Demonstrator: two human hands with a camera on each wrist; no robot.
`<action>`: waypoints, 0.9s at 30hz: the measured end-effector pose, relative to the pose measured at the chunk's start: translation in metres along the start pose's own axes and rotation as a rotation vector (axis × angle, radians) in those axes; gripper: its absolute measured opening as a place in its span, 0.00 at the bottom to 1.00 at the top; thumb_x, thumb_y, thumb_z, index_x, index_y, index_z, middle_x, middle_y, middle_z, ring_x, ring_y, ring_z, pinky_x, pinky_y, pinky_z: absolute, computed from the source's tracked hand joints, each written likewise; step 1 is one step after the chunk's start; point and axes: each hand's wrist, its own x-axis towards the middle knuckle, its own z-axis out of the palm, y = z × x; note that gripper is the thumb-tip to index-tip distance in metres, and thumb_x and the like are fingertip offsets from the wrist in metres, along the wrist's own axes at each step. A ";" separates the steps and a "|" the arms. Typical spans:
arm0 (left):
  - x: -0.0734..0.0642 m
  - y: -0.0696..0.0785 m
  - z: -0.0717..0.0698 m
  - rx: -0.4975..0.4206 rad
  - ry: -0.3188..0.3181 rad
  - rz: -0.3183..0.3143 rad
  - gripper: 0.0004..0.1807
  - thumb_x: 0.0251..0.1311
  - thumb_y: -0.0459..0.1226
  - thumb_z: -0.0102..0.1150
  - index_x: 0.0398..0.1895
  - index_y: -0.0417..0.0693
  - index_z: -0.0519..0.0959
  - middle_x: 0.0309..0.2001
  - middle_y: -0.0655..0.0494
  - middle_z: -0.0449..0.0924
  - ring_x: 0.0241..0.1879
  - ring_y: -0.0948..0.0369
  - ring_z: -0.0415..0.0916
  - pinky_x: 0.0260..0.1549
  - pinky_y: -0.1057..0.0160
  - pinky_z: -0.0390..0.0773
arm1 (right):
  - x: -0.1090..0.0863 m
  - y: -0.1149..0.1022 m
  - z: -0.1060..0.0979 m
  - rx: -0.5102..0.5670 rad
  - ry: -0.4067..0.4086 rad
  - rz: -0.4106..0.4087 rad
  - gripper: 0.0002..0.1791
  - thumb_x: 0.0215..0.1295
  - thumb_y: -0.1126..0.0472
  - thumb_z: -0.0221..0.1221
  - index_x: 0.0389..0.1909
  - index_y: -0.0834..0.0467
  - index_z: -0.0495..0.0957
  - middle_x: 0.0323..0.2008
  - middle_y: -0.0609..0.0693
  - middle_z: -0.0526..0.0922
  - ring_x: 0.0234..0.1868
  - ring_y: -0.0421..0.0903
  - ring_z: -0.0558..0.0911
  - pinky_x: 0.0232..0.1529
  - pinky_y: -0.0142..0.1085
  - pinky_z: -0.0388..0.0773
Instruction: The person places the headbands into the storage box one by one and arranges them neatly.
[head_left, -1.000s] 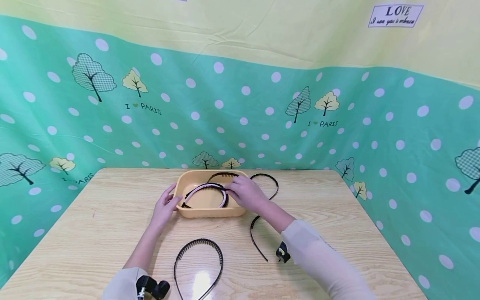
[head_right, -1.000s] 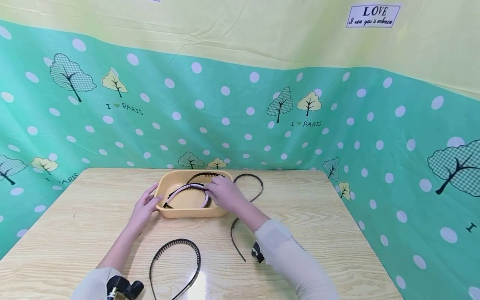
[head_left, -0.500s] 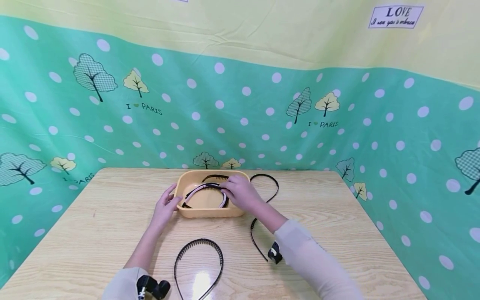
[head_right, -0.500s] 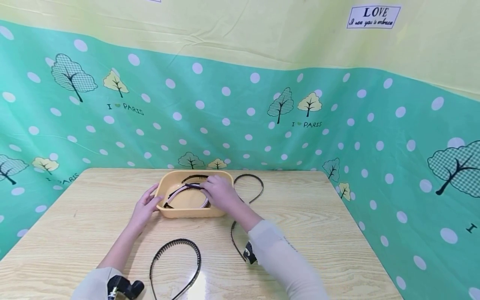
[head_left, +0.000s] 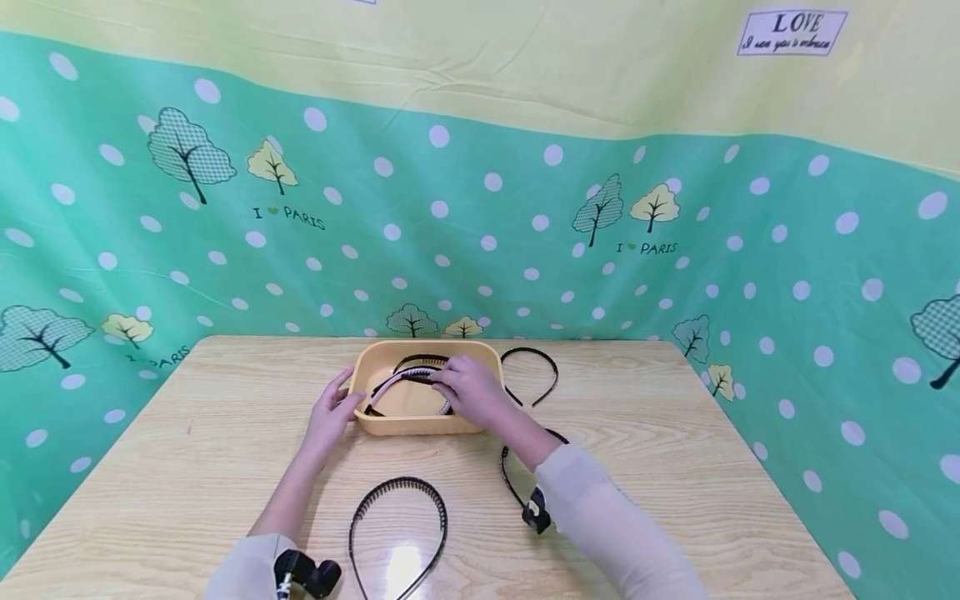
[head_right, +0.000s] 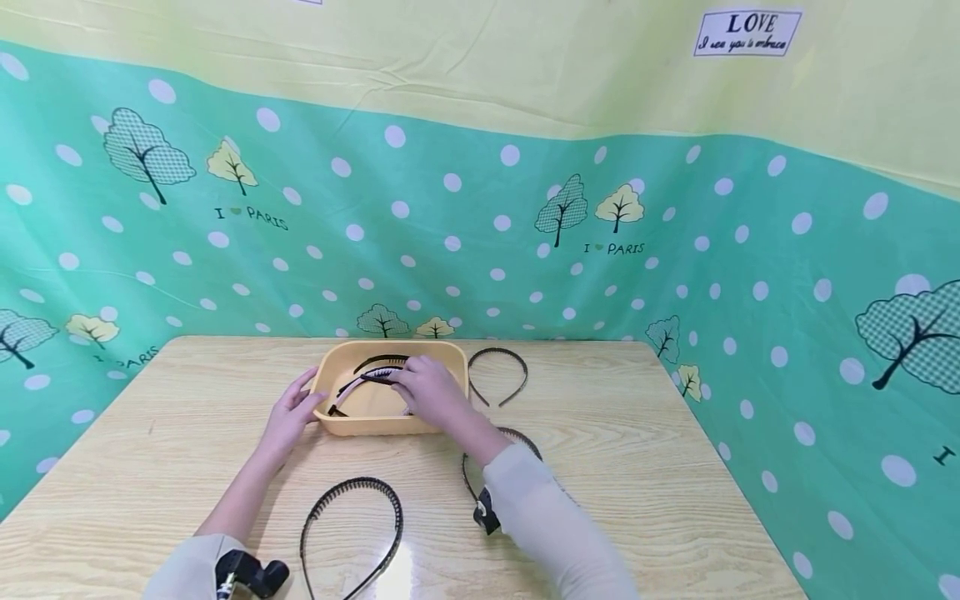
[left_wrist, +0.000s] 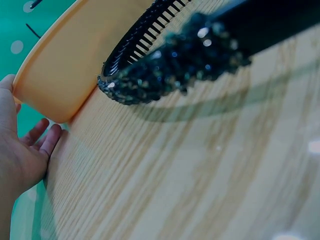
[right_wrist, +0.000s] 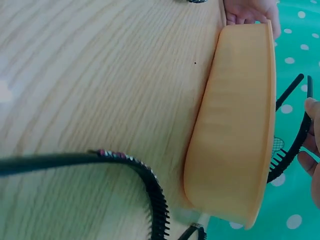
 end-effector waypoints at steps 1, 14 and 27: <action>-0.001 0.002 0.000 -0.006 -0.001 -0.005 0.31 0.66 0.41 0.50 0.71 0.58 0.57 0.57 0.37 0.69 0.39 0.73 0.73 0.36 0.74 0.77 | 0.000 0.000 0.002 -0.007 -0.005 0.003 0.09 0.63 0.58 0.59 0.41 0.55 0.84 0.32 0.45 0.81 0.35 0.41 0.76 0.38 0.31 0.75; -0.019 0.032 0.003 -0.012 -0.002 -0.026 0.30 0.65 0.37 0.49 0.71 0.50 0.57 0.57 0.35 0.69 0.41 0.67 0.74 0.36 0.73 0.77 | 0.004 -0.008 0.018 -0.018 -0.023 0.009 0.09 0.63 0.58 0.59 0.40 0.53 0.84 0.30 0.45 0.80 0.34 0.41 0.75 0.37 0.31 0.73; -0.011 0.022 0.001 -0.016 -0.005 -0.038 0.31 0.65 0.38 0.50 0.71 0.52 0.56 0.58 0.35 0.68 0.43 0.66 0.73 0.36 0.74 0.77 | 0.006 -0.016 0.026 -0.029 -0.083 0.065 0.10 0.64 0.55 0.58 0.42 0.50 0.84 0.33 0.44 0.80 0.37 0.40 0.76 0.40 0.31 0.74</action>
